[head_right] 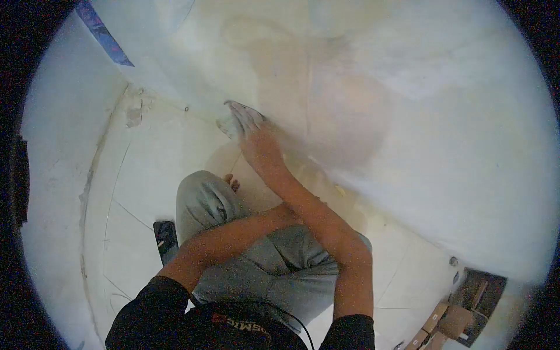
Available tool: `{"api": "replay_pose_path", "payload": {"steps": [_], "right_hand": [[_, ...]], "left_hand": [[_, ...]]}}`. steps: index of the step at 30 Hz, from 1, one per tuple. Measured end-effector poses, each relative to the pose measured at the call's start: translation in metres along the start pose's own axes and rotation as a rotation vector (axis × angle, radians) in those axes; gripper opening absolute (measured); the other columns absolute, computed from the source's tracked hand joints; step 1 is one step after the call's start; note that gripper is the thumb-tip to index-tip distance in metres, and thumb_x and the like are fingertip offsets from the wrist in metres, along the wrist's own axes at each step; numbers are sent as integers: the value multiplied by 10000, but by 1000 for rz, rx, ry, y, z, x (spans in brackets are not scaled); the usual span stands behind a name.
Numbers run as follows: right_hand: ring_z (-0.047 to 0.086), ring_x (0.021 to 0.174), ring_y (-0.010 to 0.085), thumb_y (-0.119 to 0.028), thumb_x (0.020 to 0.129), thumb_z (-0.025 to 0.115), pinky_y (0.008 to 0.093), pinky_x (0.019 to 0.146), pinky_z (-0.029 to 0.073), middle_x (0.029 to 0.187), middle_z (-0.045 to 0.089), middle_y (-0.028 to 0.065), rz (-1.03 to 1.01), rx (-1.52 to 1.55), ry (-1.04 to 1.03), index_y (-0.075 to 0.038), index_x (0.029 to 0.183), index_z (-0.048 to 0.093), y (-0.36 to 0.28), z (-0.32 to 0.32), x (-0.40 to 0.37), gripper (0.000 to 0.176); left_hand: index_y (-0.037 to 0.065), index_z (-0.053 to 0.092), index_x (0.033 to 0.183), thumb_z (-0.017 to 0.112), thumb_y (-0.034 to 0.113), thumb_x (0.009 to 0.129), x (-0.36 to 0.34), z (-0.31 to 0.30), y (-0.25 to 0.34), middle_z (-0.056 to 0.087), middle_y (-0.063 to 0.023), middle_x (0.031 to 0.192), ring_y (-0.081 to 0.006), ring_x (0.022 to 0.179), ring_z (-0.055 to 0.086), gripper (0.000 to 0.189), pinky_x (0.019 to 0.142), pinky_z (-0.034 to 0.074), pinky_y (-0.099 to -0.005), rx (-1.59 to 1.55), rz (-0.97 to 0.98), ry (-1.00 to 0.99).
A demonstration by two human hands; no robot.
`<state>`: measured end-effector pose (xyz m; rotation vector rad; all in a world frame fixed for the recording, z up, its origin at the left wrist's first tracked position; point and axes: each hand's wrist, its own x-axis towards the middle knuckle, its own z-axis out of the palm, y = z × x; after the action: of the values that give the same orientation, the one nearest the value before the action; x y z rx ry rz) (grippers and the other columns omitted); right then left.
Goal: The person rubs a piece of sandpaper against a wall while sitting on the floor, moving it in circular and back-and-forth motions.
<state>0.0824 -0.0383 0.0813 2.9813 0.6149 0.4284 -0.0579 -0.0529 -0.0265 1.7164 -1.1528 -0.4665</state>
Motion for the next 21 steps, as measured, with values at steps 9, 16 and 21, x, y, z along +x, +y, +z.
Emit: {"api": "replay_pose_path", "payload": {"steps": [9,16,21], "right_hand": [[321,1424,207,-136,849,507,378,1162,290,1510,404,78,19,-163,-85,18,1387,465,49,-57,-99,562],[297,1436,202,-122,857,499,374,1178,264,1531,369,97,34,15,-32,29,1403,439,24,-40,-52,569],[286,1439,196,-118,881,480,356,1179,261,1547,343,91,-71,-82,52,41,1407,423,-13,2,19,553]], "left_hand": [[22,611,1145,604,272,889,16,12,-18,614,-216,1191,-396,1161,543,358,995,408,-494,52,-7,-248],[25,562,1219,505,140,920,8,6,-9,601,-188,1211,-338,1168,546,325,983,442,-434,214,72,-144],[36,544,1248,557,194,916,7,65,-54,575,-163,1251,-310,1169,528,369,1011,415,-413,50,71,105]]}}
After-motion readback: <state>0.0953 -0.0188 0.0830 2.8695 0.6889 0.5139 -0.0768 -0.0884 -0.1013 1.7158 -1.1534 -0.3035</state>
